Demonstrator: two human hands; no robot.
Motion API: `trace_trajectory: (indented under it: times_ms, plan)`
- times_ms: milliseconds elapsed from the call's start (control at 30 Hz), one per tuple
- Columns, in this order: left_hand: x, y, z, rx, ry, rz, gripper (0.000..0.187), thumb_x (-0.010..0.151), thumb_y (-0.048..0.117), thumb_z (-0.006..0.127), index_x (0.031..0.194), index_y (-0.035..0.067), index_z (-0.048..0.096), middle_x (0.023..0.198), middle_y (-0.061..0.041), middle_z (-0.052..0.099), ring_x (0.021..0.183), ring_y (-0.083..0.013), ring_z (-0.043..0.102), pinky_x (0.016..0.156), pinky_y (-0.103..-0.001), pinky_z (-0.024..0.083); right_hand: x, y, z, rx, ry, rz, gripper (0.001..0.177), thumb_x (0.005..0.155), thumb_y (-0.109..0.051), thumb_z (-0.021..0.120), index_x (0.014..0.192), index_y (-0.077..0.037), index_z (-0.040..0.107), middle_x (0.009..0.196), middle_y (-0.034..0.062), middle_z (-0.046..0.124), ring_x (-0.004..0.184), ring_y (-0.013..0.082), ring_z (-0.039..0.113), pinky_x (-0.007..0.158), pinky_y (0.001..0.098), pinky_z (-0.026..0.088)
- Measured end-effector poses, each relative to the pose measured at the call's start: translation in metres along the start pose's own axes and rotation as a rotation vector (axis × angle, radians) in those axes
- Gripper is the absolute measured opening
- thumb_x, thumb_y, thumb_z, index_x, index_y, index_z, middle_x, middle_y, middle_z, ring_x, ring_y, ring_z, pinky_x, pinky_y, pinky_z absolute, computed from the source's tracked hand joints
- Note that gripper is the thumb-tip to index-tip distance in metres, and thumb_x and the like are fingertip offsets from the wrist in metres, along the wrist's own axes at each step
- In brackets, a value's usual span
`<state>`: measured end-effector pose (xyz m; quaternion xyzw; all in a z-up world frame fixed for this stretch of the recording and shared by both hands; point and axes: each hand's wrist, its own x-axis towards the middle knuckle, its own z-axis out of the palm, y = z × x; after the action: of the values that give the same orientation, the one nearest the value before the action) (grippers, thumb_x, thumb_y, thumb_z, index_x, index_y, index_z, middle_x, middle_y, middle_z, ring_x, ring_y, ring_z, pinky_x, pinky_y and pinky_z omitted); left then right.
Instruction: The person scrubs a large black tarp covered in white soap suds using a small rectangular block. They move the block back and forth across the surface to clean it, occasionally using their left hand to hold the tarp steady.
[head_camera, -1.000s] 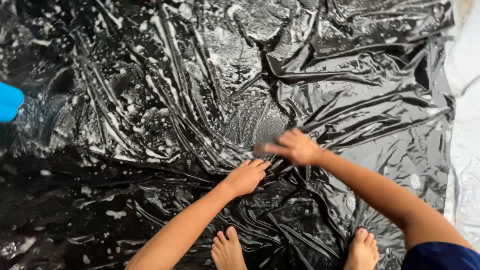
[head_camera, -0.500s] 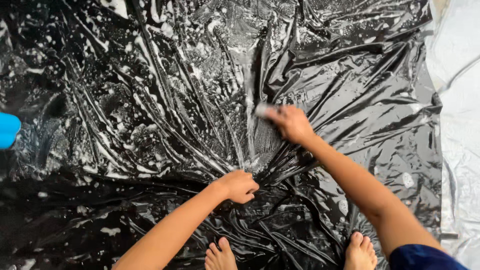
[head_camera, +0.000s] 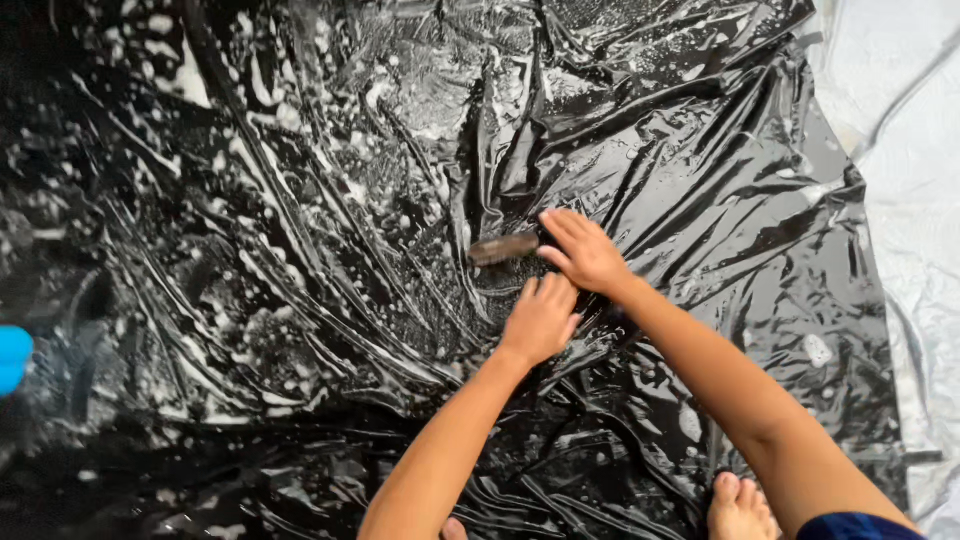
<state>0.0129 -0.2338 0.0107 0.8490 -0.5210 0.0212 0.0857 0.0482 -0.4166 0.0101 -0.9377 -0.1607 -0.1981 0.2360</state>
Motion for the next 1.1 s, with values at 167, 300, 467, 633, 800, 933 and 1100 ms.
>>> trace_trajectory:
  times_ms: [167, 300, 467, 633, 800, 933, 1100]
  plan:
    - [-0.024, -0.015, 0.018, -0.042, 0.023, -0.189, 0.050, 0.108, 0.038, 0.063, 0.143, 0.002, 0.066, 0.147, -0.021, 0.062, 0.139, -0.0363, 0.055, 0.111, -0.054, 0.045, -0.040, 0.015, -0.018, 0.069, -0.142, -0.102, 0.052, 0.100, -0.042, 0.071, 0.140, -0.008, 0.073, 0.153, 0.0212, 0.065, 0.145, 0.0400, 0.060, 0.122, 0.0506, 0.045]
    - [-0.022, -0.014, 0.028, 0.014, 0.036, -0.089, 0.021, 0.103, 0.022, 0.072, 0.115, 0.006, 0.075, 0.127, -0.013, 0.066, 0.122, -0.0309, 0.060, 0.102, -0.045, 0.049, -0.070, 0.012, -0.030, 0.013, -0.085, -0.162, 0.036, 0.099, -0.020, 0.061, 0.131, -0.013, 0.076, 0.143, 0.0116, 0.071, 0.133, 0.0343, 0.068, 0.112, 0.0452, 0.054]
    - [-0.022, -0.001, 0.020, -0.078, -0.027, -0.018, 0.011, 0.103, 0.016, 0.069, 0.110, 0.008, 0.071, 0.123, -0.011, 0.065, 0.127, -0.0292, 0.058, 0.105, -0.043, 0.048, -0.071, 0.012, -0.023, -0.173, -0.068, -0.199, 0.016, 0.105, -0.022, 0.053, 0.098, -0.020, 0.068, 0.100, -0.0042, 0.065, 0.095, 0.0216, 0.068, 0.077, 0.0334, 0.056]
    - [-0.021, 0.000, 0.020, -0.117, -0.048, 0.041, 0.007, 0.105, 0.014, 0.062, 0.105, 0.008, 0.065, 0.116, -0.009, 0.062, 0.121, -0.0257, 0.056, 0.105, -0.039, 0.045, -0.066, 0.020, -0.035, -0.178, -0.203, -0.185, 0.013, 0.096, -0.025, 0.060, 0.085, -0.021, 0.056, 0.080, -0.0032, 0.053, 0.079, 0.0207, 0.063, 0.064, 0.0344, 0.054]
    - [0.005, 0.012, 0.011, -0.115, -0.124, -0.088, 0.044, 0.109, 0.030, 0.062, 0.143, 0.002, 0.058, 0.141, -0.019, 0.059, 0.137, -0.0330, 0.053, 0.115, -0.050, 0.042, -0.059, 0.054, -0.060, -0.401, -0.062, -0.068, 0.025, 0.085, -0.026, 0.069, 0.107, -0.014, 0.068, 0.111, 0.0064, 0.067, 0.106, 0.0292, 0.068, 0.092, 0.0422, 0.054]
    - [0.037, 0.020, 0.014, -0.179, -0.272, -0.143, 0.055, 0.116, 0.018, 0.048, 0.168, 0.003, 0.038, 0.161, -0.022, 0.052, 0.148, -0.0366, 0.050, 0.123, -0.058, 0.033, -0.068, 0.071, -0.058, -0.444, -0.047, -0.164, 0.013, 0.102, -0.022, 0.058, 0.093, -0.016, 0.065, 0.090, 0.0035, 0.063, 0.090, 0.0264, 0.068, 0.094, 0.0401, 0.054]
    - [0.047, 0.020, 0.025, -0.198, -0.235, -0.132, 0.038, 0.108, 0.006, 0.054, 0.146, 0.006, 0.054, 0.134, -0.015, 0.062, 0.123, -0.0338, 0.063, 0.103, -0.047, 0.049, -0.077, 0.076, -0.059, -0.269, -0.115, -0.092, 0.012, 0.096, -0.021, 0.059, 0.085, -0.017, 0.062, 0.077, -0.0014, 0.058, 0.075, 0.0234, 0.066, 0.076, 0.0369, 0.055]
